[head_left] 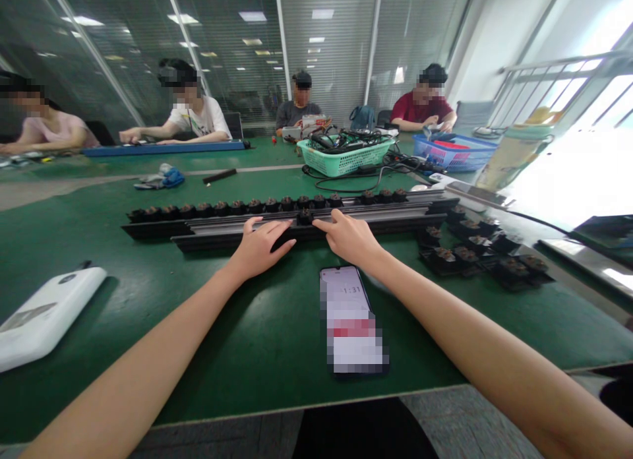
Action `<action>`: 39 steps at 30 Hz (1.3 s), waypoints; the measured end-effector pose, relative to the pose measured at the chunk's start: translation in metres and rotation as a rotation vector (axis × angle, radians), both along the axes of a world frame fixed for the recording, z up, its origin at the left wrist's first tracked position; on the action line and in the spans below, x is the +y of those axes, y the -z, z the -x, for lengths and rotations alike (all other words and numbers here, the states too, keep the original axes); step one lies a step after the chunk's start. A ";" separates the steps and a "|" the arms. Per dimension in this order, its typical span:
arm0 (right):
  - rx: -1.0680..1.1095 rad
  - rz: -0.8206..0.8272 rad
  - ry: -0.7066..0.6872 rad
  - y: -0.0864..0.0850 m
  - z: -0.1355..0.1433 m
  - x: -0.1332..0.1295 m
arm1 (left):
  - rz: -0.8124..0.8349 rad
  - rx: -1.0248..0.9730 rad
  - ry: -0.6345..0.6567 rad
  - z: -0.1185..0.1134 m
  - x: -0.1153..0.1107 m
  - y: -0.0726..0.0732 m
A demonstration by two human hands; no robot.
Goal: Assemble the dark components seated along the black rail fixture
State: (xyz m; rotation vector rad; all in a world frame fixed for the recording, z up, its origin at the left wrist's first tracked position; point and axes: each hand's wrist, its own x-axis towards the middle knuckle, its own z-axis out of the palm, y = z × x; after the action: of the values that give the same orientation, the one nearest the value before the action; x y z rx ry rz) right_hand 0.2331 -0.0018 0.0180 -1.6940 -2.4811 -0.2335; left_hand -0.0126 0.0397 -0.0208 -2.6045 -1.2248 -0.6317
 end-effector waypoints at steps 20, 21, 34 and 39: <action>-0.005 0.009 -0.004 -0.003 0.000 0.000 | 0.014 -0.010 0.000 0.000 -0.002 -0.002; -0.005 0.007 -0.005 -0.003 0.000 0.000 | 0.014 -0.010 -0.001 0.000 -0.002 -0.002; -0.004 0.011 0.001 -0.006 -0.001 -0.001 | 0.023 -0.010 -0.003 -0.001 -0.001 -0.002; -0.007 0.004 0.000 -0.006 -0.001 0.000 | 0.010 -0.014 0.000 0.000 0.000 0.000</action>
State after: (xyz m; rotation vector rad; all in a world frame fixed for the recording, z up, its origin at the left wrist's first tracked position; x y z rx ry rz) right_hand 0.2343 -0.0019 0.0241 -1.6972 -2.4883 -0.2350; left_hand -0.0124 0.0396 -0.0205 -2.6123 -1.2356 -0.6469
